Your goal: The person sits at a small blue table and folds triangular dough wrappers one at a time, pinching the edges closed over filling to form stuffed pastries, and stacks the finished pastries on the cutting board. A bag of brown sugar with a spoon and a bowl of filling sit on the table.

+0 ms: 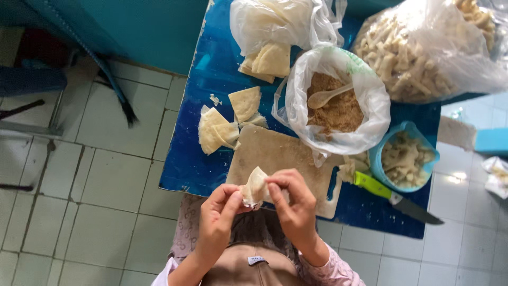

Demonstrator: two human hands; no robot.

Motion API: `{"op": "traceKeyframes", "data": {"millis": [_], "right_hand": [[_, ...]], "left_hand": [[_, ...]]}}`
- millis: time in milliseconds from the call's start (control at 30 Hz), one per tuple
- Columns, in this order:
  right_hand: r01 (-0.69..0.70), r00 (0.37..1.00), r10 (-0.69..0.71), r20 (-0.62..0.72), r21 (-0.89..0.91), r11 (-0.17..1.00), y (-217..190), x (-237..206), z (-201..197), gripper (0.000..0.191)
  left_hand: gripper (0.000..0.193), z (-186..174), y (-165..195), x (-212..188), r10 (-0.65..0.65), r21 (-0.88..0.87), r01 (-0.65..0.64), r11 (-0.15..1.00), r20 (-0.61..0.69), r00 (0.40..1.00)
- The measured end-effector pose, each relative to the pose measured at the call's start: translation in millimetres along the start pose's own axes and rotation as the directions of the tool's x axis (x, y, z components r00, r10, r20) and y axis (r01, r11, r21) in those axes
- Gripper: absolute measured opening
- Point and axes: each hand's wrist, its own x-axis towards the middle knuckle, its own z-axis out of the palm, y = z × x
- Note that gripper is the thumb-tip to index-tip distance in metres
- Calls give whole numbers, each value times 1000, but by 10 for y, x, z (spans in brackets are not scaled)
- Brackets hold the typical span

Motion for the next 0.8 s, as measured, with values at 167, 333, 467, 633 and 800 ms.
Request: {"op": "traceKeyframes", "data": {"millis": [167,333,467,633,800], "right_hand": [[-315,947,320,25,271,910,-4,-171,56,19],[-278,913,354,-203,326,904,-67,-618,100,11],[-209,897,338,-286,400,892,-108,-850,20,12],[-139,851,412,-326,616,775,-146,-907,-91,18],[-114,873,338,-351,526,843,-134,-772,-124,33]], "left_hand": [[22,-250,60,-6,-101,-226,150,963,215,971],[19,-202,55,13,-258,-73,291,954,291,921],[28,-21,31,-18,-118,24,119,993,434,893],[27,83,33,-47,-288,5,312,950,401,870],[23,19,-47,-46,-318,-42,346,937,309,897]]}}
